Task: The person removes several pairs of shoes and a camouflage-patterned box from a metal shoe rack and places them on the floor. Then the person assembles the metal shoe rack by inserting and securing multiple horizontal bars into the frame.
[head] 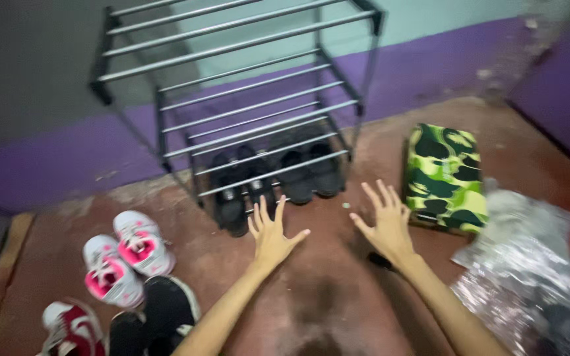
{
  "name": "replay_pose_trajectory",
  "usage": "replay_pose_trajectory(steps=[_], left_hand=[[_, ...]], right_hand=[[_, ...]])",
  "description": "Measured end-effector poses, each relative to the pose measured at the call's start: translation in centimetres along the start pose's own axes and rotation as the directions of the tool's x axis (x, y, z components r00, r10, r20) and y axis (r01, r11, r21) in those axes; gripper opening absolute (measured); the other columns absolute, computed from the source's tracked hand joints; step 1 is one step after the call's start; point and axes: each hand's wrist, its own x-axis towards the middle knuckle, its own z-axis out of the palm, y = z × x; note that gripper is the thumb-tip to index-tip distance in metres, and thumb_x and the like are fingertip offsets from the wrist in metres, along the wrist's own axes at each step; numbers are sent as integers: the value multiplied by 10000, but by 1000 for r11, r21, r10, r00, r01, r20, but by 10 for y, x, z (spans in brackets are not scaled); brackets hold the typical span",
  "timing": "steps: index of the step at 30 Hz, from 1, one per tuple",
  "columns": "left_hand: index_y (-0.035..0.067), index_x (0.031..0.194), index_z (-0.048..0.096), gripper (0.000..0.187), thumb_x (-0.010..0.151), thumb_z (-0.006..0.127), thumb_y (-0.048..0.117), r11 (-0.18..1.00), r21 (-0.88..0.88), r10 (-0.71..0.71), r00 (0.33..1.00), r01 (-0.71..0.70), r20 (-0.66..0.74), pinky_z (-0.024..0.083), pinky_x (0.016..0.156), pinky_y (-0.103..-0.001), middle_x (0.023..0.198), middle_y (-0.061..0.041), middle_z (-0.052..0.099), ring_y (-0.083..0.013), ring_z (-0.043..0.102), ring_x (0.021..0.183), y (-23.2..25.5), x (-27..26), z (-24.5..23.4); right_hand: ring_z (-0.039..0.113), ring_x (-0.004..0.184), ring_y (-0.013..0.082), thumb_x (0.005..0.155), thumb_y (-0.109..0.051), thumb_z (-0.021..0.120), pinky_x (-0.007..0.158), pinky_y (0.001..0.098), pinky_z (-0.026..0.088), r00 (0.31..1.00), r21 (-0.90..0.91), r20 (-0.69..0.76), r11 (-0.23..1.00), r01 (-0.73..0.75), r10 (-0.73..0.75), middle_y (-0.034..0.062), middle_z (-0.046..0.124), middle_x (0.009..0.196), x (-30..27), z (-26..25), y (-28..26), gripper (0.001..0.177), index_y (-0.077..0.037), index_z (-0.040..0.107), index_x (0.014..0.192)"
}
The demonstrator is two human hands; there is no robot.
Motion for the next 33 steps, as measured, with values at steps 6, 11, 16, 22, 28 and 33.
replay_pose_trajectory(steps=[6, 11, 16, 22, 28, 33], left_hand=[[110, 1493, 435, 750, 889, 759, 414, 967, -30, -255, 963, 253, -90, 299, 1108, -587, 1469, -329, 337, -506, 342, 1367, -129, 28, 41], [107, 1105, 721, 274, 844, 741, 188, 948, 135, -253, 939, 288, -233, 387, 998, -489, 1161, -117, 631, -344, 528, 1149, -162, 35, 39], [107, 977, 772, 139, 855, 727, 155, 980, -72, -199, 934, 186, -298, 370, 967, -488, 1010, -48, 674, -296, 545, 1074, -167, 29, 43], [109, 998, 762, 133, 883, 726, 164, 985, -106, -158, 969, 139, -189, 302, 1037, -492, 1027, -69, 678, -295, 548, 1100, -154, 6, 72], [147, 1136, 732, 276, 888, 730, 266, 940, -256, -250, 966, 227, -62, 254, 1069, -518, 1144, -55, 673, -269, 513, 1183, -136, -7, 39], [127, 1246, 648, 317, 953, 673, 246, 965, -201, -219, 936, 166, -277, 249, 1074, -520, 1225, -120, 570, -320, 465, 1229, -136, -27, 17]], right_hand=[[370, 1391, 400, 867, -374, 710, 1106, 581, 337, 973, 113, 130, 978, 176, -190, 176, 392, 1540, 39, 102, -84, 727, -188, 428, 1511], [535, 1230, 402, 919, -218, 656, 1048, 472, 454, 950, 389, 148, 900, 199, -275, 191, 573, 1326, 71, 203, -129, 513, -97, 538, 1404], [574, 1211, 435, 989, -241, 644, 1025, 473, 490, 942, 200, -32, 921, 334, -334, 235, 652, 1191, 115, 293, -160, 370, 23, 625, 1247], [709, 1001, 397, 878, -431, 730, 918, 487, 553, 914, -96, 404, 995, 8, 31, 201, 728, 1047, 143, 324, -200, 405, -49, 742, 1013], [738, 912, 382, 877, -270, 708, 798, 490, 597, 943, -70, 331, 995, 67, -40, 170, 754, 992, 138, 330, -182, 258, -120, 742, 1083], [738, 856, 369, 819, -212, 715, 777, 482, 580, 936, -50, 343, 994, 96, -73, 172, 752, 921, 94, 274, -162, 351, -163, 735, 1166]])
